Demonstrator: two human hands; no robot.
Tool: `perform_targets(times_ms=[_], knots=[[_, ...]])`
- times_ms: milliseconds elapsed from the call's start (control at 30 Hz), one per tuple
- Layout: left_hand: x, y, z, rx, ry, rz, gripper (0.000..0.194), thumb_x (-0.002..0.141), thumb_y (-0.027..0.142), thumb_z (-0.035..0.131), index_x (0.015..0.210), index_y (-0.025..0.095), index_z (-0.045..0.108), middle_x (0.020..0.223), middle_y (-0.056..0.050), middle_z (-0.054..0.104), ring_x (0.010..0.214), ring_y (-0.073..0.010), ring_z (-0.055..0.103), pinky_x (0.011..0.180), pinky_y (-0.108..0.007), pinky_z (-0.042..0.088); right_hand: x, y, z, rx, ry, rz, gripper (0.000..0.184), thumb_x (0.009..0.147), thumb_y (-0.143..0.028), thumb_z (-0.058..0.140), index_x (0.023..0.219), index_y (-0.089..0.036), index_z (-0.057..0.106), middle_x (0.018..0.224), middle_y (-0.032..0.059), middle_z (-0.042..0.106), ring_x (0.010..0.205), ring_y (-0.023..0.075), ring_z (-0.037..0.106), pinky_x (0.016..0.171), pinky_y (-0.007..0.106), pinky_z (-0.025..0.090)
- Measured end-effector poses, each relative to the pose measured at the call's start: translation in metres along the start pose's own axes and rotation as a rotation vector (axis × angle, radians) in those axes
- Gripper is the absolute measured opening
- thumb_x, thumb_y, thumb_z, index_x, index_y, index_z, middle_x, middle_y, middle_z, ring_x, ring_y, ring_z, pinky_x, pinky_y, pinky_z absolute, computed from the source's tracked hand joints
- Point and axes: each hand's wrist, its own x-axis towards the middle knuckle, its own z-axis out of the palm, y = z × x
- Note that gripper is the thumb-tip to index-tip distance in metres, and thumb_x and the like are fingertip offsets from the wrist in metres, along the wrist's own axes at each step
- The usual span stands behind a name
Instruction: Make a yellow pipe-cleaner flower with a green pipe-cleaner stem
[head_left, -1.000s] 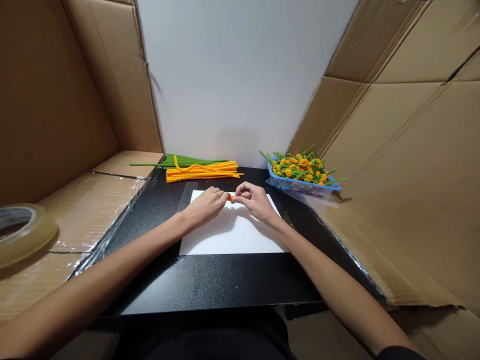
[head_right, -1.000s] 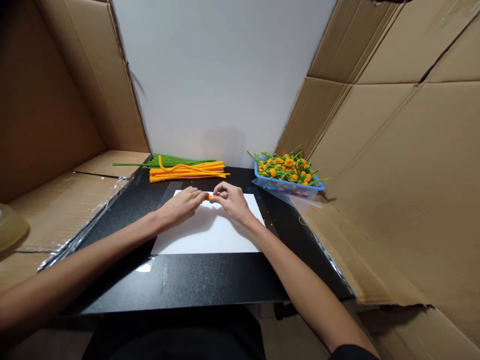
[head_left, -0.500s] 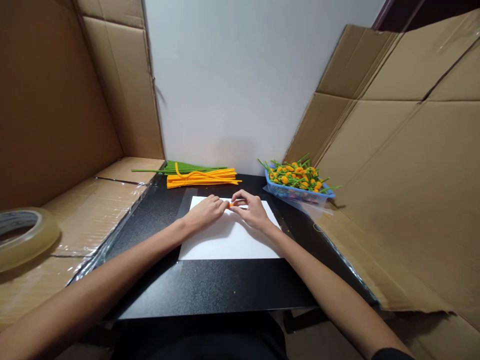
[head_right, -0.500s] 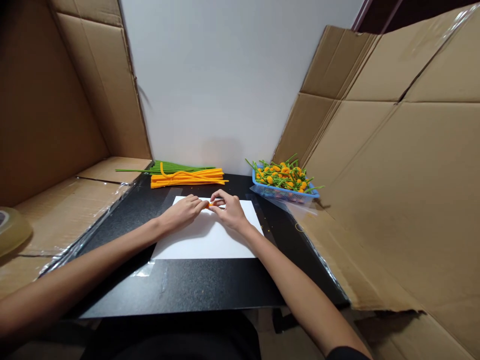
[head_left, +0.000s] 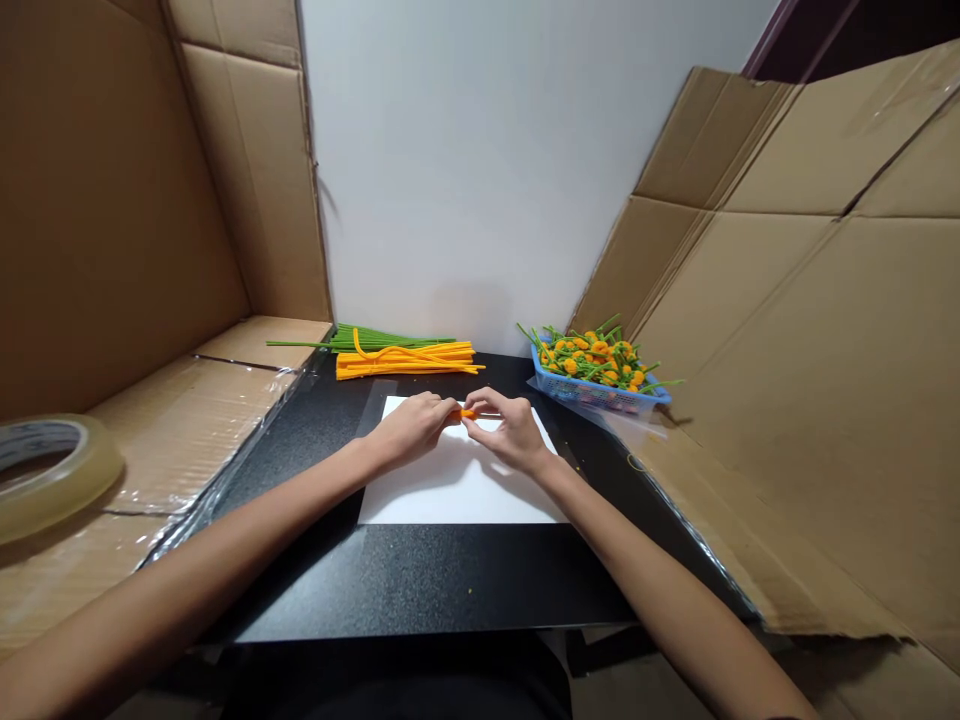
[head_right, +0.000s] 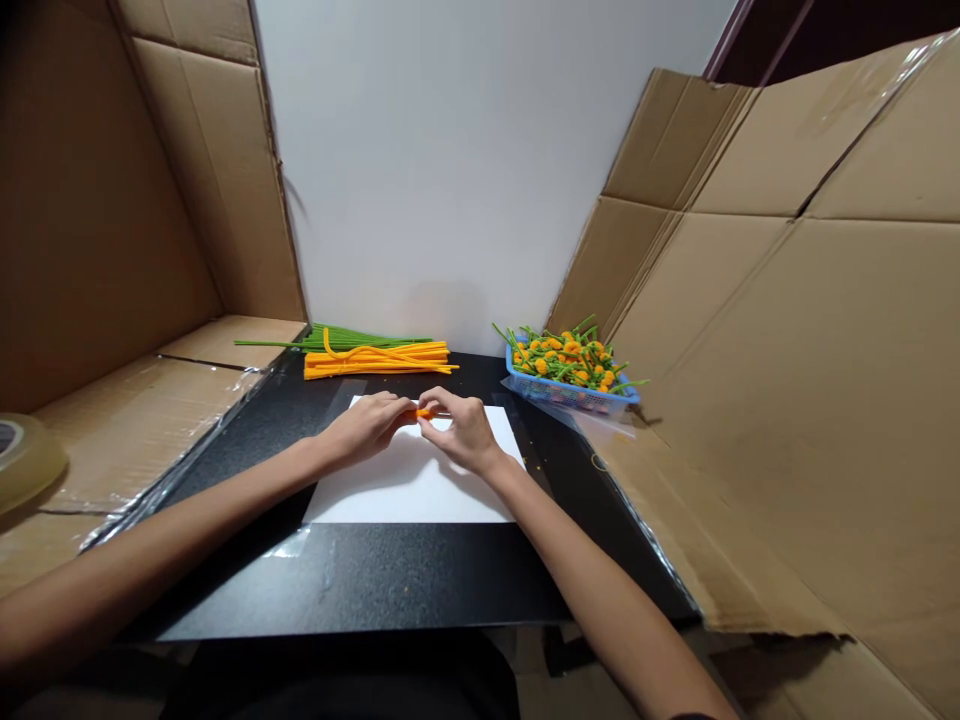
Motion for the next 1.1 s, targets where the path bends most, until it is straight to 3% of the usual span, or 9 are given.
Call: perform_targets(times_ms=[200,400,533,700,867,1000,1100], knots=[[0.003,0.002,-0.002,-0.023,0.013,-0.047,0.019,0.095,0.015,0.047,0.105,0.014,0.063,0.087,-0.009,0.07,0.078,-0.0206,0.065,0.067,-0.029,0.046,0.007,0.005,-0.011,0.054,-0.058,0.007,0.014,0.083,-0.031,0.068,0.091,-0.021,0.062,0.084,0.0027,0.071,0.084,0.0204,0.072,0.079,0.032,0.059],[0.002,-0.018,0.012,-0.031,0.009,-0.137,0.022,0.094,0.016,0.049,0.112,0.015,0.062,0.094,-0.01,0.071,0.084,-0.0231,0.067,0.07,-0.031,0.048,0.012,0.023,-0.017,0.033,-0.065,0.119,0.026,0.08,-0.033,0.072,0.102,-0.02,0.068,0.102,0.006,0.073,0.094,0.0217,0.07,0.087,0.034,0.055],[-0.001,-0.026,0.016,-0.057,-0.002,-0.147,0.02,0.093,0.018,0.052,0.112,0.017,0.06,0.097,-0.006,0.072,0.086,-0.019,0.067,0.071,-0.027,0.048,0.012,0.029,-0.019,0.005,-0.113,0.229,0.015,0.082,-0.031,0.067,0.086,-0.018,0.074,0.085,0.0054,0.075,0.076,0.0198,0.07,0.073,0.03,0.053],[0.003,-0.006,0.008,-0.003,0.012,-0.068,0.035,0.092,0.03,0.058,0.123,0.015,0.053,0.118,-0.013,0.065,0.11,-0.0268,0.059,0.09,-0.037,0.044,0.011,0.016,-0.014,0.054,-0.122,0.246,0.018,0.085,-0.03,0.061,0.081,-0.016,0.071,0.071,0.0036,0.071,0.064,0.0163,0.066,0.064,0.026,0.049],[0.007,0.007,-0.001,0.095,-0.138,-0.024,0.026,0.102,0.031,0.037,0.101,0.014,0.056,0.089,-0.01,0.068,0.078,-0.0225,0.066,0.068,-0.031,0.045,0.012,0.004,-0.007,0.101,-0.191,0.201,0.03,0.09,-0.036,0.055,0.071,-0.016,0.067,0.06,0.0008,0.061,0.057,0.0128,0.056,0.059,0.024,0.042],[0.012,-0.006,-0.009,0.108,-0.19,0.017,0.028,0.102,0.033,0.036,0.097,0.016,0.057,0.086,-0.008,0.069,0.068,-0.0203,0.066,0.059,-0.028,0.041,0.02,0.011,-0.016,0.111,-0.282,0.212,0.031,0.088,-0.041,0.058,0.076,-0.015,0.069,0.059,0.0008,0.06,0.056,0.0124,0.054,0.057,0.024,0.041],[0.012,-0.026,-0.013,0.122,-0.196,-0.003,0.03,0.102,0.034,0.034,0.098,0.016,0.058,0.087,-0.009,0.07,0.069,-0.0206,0.067,0.06,-0.028,0.041,0.023,0.028,-0.036,0.117,-0.272,0.252,0.034,0.085,-0.046,0.06,0.076,-0.014,0.069,0.06,0.0016,0.061,0.056,0.0128,0.055,0.058,0.024,0.043]])
